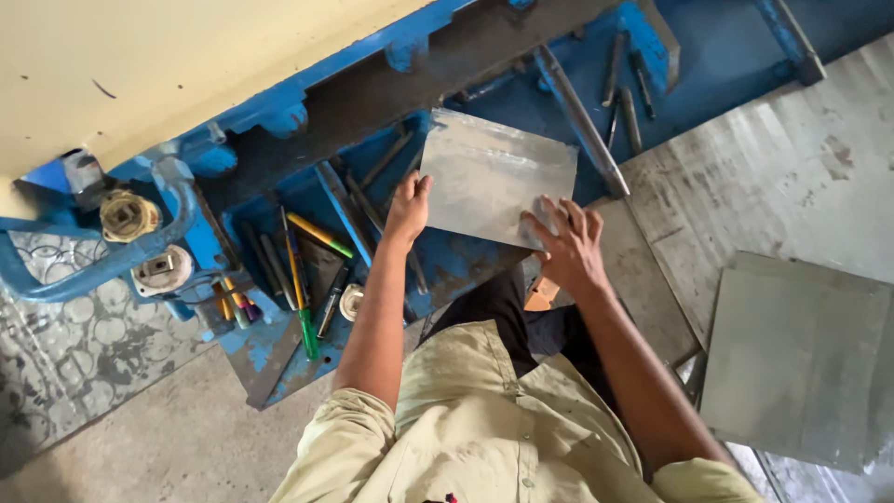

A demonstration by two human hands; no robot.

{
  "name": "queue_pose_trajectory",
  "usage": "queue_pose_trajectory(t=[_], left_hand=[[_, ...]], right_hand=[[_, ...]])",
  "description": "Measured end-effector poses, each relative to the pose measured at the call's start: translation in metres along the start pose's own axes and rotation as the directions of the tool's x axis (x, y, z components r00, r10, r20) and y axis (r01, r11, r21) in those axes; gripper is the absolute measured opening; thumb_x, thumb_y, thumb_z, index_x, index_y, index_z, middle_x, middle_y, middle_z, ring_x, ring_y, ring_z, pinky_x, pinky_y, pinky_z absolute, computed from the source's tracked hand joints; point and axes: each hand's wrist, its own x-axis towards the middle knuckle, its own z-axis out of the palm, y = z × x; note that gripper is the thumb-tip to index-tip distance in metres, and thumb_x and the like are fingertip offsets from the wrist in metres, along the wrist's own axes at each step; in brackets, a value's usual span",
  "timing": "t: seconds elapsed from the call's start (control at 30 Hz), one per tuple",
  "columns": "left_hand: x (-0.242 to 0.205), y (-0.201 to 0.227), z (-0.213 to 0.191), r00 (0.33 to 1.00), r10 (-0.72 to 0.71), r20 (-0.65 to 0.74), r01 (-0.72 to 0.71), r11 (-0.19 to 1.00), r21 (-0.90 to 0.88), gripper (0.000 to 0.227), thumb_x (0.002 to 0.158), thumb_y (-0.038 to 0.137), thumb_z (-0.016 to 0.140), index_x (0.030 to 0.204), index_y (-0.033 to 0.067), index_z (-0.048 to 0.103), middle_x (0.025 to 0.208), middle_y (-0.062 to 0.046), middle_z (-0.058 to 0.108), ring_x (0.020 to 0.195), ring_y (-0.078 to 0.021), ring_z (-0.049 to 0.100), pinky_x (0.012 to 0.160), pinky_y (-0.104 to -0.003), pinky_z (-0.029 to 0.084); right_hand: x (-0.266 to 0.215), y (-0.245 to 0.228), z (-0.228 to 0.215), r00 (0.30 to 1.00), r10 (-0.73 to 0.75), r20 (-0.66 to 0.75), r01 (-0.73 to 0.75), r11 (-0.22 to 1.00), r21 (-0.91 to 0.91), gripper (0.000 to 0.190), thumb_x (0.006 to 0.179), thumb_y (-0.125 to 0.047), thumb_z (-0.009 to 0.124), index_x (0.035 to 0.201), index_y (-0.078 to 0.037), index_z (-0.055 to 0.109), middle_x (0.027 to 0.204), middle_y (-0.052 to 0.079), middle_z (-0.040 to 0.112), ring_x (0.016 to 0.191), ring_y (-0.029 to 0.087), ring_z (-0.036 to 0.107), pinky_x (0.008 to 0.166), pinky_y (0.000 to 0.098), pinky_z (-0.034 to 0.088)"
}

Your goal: The person repeatedly picks up rectangular metal sheets from a stack and places them into a blue manual bending machine. They press down on the machine's lever to bend the sheets, then remove them and place them onto a growing pile. The process is repeated for multiple sheets.

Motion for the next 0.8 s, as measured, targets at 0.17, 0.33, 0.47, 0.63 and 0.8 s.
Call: queue_pose_trajectory(t=[0.17,0.33,0.47,0.63,0.8], left_hand=[[0.005,-0.006,-0.017,0.998,-0.027,0.048,0.042,0.94,-0.338,0.033,0.11,0.032,0.059,0.129,0.0049,0.064,0.117,-0.009,0.07,0.105,-0.0206,0.061,0.094,-0.035,0.049],[0.018,0.042,-0.016,0.924,-0.357,0.137,0.364,0.711,-0.601,0.039,0.098,0.034,0.052,0.135,0.0216,0.051,0.116,-0.001,0.068,0.092,-0.0167,0.069,0.061,-0.039,0.057],[0.054,0.046,-0.009,0.954,-0.286,0.088,0.288,0.796,-0.533,0.039,0.106,0.033,0.054,0.132,0.0053,0.06,0.104,-0.007,0.067,0.082,-0.0172,0.066,0.057,-0.036,0.061],[0.072,0.022,0.008,0.982,-0.18,0.062,0.174,0.714,-0.678,0.032,0.104,0.025,0.053,0.124,0.0023,0.065,0.089,-0.008,0.074,0.069,-0.0179,0.073,0.057,-0.035,0.063],[0.079,0.035,0.007,0.98,-0.195,-0.031,0.128,0.746,-0.653,0.024,0.104,0.014,0.06,0.115,-0.0054,0.069,0.084,-0.01,0.075,0.064,-0.0174,0.073,0.054,-0.034,0.061]], right_hand=[[0.044,0.03,-0.013,0.974,-0.206,-0.092,0.197,0.976,-0.096,0.057,0.078,-0.013,0.085,0.131,-0.03,0.073,0.156,-0.001,0.053,0.143,0.026,0.045,0.118,0.0551,0.032],[0.114,0.073,-0.02,0.969,-0.157,-0.191,0.129,0.98,-0.153,0.041,0.083,-0.016,0.086,0.122,-0.028,0.078,0.154,0.003,0.055,0.141,0.031,0.046,0.116,0.0548,0.039],[0.159,0.089,-0.006,0.995,0.041,-0.088,-0.035,0.997,0.074,0.061,0.067,-0.02,0.091,0.126,-0.019,0.077,0.154,0.016,0.052,0.136,0.038,0.048,0.104,0.0557,0.045],[0.198,0.119,0.029,0.979,0.042,-0.199,0.015,0.96,0.278,0.047,0.082,-0.013,0.087,0.127,-0.008,0.073,0.144,0.018,0.065,0.124,0.038,0.065,0.106,0.0431,0.054],[0.222,0.128,0.05,0.955,0.004,-0.296,0.077,0.962,0.262,0.049,0.088,-0.003,0.086,0.135,-0.003,0.073,0.14,0.019,0.068,0.118,0.037,0.069,0.102,0.0417,0.056]])
